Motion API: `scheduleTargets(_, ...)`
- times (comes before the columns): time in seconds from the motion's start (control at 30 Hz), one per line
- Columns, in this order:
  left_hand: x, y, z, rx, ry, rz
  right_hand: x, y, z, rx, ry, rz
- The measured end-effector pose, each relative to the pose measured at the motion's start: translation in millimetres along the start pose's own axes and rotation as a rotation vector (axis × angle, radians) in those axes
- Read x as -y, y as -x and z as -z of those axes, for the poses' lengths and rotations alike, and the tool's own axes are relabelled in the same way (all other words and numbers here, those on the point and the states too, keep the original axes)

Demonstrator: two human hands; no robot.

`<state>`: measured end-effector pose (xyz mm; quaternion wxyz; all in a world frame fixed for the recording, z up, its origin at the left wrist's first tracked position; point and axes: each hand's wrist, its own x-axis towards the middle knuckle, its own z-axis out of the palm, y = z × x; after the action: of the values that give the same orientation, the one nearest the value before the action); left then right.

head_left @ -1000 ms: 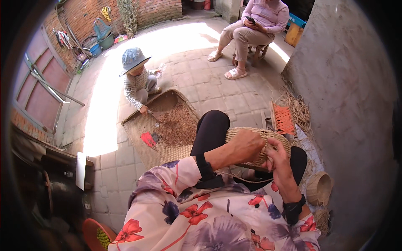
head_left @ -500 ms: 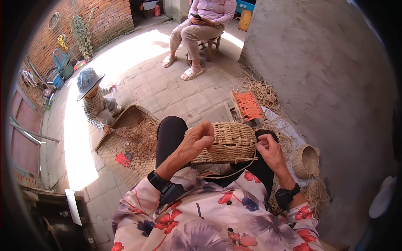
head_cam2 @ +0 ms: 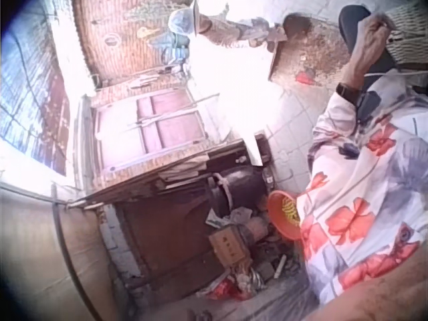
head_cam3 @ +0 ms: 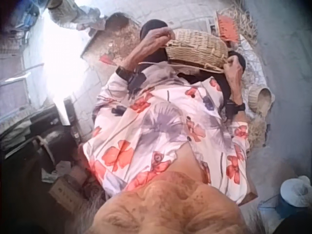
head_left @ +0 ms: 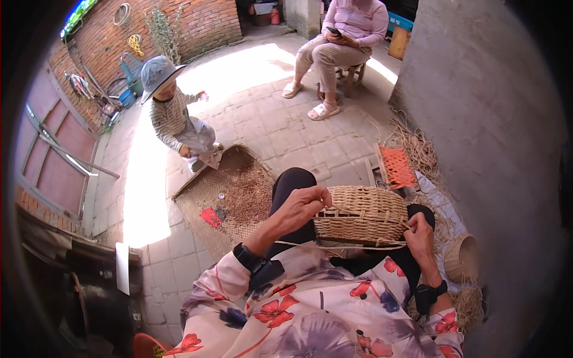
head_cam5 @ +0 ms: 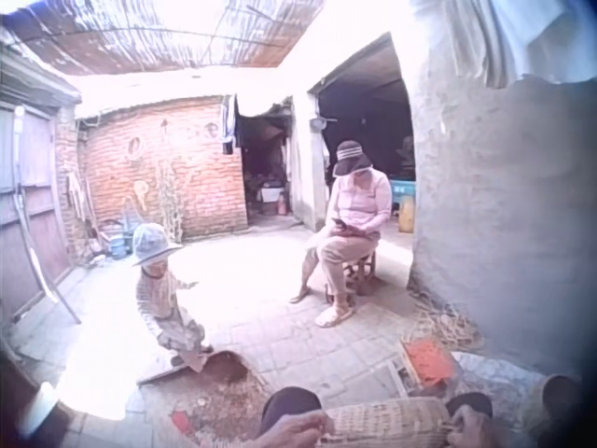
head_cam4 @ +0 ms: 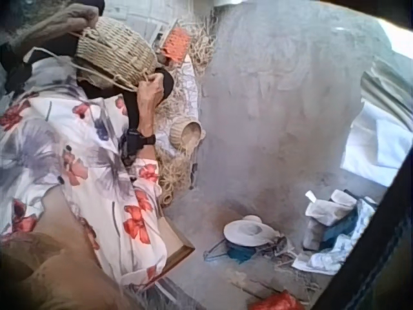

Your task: The recorder is weaving a basket out of dried straw or plant fiber.

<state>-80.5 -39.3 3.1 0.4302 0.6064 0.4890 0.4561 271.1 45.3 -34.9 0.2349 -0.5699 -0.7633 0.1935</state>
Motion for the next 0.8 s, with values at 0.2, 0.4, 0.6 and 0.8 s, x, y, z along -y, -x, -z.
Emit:
scheduleTargets(0.2,4,25,29,0.039,-0.107,0.076,-102,-28,72,-0.384,0.379,-0.014)
scheduleTargets(0.4,-15,24,3,-0.153,-0.742,-0.248,-178,-35,167,-0.509,0.642,-0.215)
scheduleTargets(0.6,13,12,-33,-0.204,-0.950,-0.356,-101,-19,88,-0.360,0.592,0.034)
scheduleTargets(0.8,23,27,-9,-0.180,-0.862,-0.374,-100,-24,31,-0.303,0.295,0.088)
